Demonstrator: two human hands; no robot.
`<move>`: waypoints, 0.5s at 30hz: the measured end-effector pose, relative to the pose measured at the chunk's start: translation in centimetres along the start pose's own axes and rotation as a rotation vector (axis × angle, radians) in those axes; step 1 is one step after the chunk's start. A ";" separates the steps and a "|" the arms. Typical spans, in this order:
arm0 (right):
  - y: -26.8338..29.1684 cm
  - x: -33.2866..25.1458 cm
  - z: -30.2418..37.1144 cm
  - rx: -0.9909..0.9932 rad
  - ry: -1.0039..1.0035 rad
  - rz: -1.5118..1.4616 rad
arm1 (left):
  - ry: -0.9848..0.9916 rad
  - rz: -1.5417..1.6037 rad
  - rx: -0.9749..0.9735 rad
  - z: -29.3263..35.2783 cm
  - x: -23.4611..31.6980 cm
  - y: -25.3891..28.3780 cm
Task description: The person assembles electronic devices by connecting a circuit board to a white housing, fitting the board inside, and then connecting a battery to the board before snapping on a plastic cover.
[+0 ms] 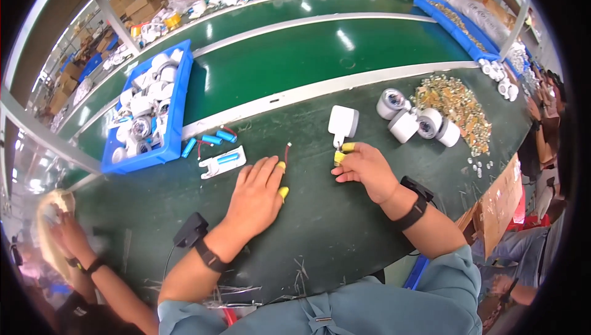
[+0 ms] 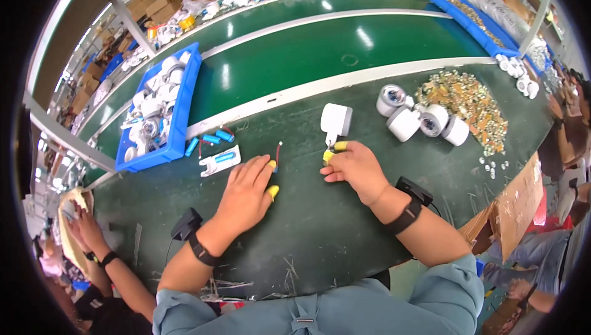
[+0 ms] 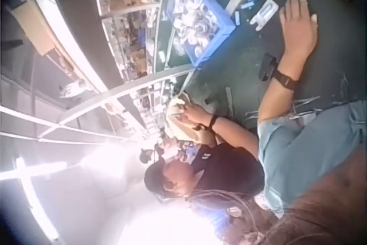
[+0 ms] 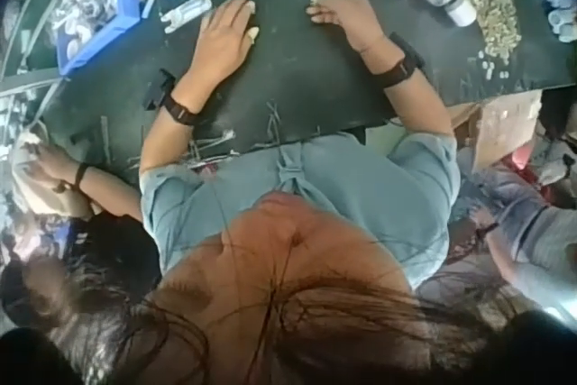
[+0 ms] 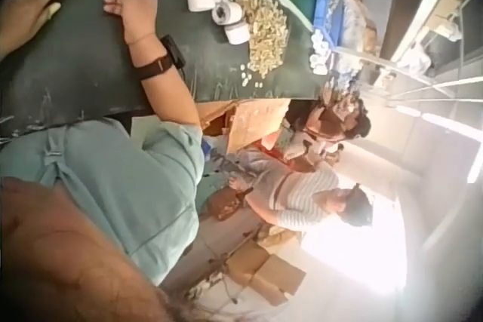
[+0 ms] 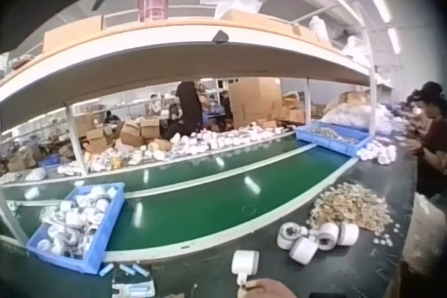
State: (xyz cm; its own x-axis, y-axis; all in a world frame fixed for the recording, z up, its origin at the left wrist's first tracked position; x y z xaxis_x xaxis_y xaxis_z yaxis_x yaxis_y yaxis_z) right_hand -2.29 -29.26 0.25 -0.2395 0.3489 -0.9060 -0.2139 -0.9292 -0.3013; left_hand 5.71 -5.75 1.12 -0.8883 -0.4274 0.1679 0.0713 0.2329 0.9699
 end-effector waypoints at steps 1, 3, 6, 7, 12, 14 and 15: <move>0.0 0.9 0.4 -0.061 -0.031 -0.092 | -0.007 0.038 0.012 1.0 0.4 0.5; -1.0 1.7 1.3 -0.117 -0.089 -0.158 | 0.068 0.006 0.026 2.8 -0.8 1.7; -2.9 2.9 2.5 -0.205 -0.162 -0.234 | 0.336 -0.077 0.162 5.2 -4.6 2.6; -3.6 3.6 2.7 -0.247 -0.224 -0.255 | 0.384 -0.065 0.095 5.9 -5.9 2.1; -6.5 5.6 5.5 -0.464 -0.362 -0.185 | 0.486 0.080 -0.168 9.2 -2.9 3.3; -6.8 5.9 5.3 -0.495 -0.339 -0.177 | 0.367 0.289 -0.106 9.6 -0.5 4.3; -6.8 5.9 5.1 -0.530 -0.303 -0.151 | 0.336 0.238 -0.083 9.9 -0.3 4.4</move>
State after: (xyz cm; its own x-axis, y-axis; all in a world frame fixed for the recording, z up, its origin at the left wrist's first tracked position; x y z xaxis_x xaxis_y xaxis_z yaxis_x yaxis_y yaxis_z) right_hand -7.08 -20.27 -1.56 -0.5179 0.4281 -0.7406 0.2137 -0.7736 -0.5966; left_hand 1.81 4.08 3.61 -0.6462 -0.6348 0.4235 0.3051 0.2937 0.9059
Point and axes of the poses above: each hand's wrist, its own z-axis away from the middle knuckle, its own y-axis out of the back of the hand, x = y × z, the point moved 2 cm from there along -z, towards the middle knuckle, and after that the axes turned 11 degrees about -x, right-handed, at the moved point
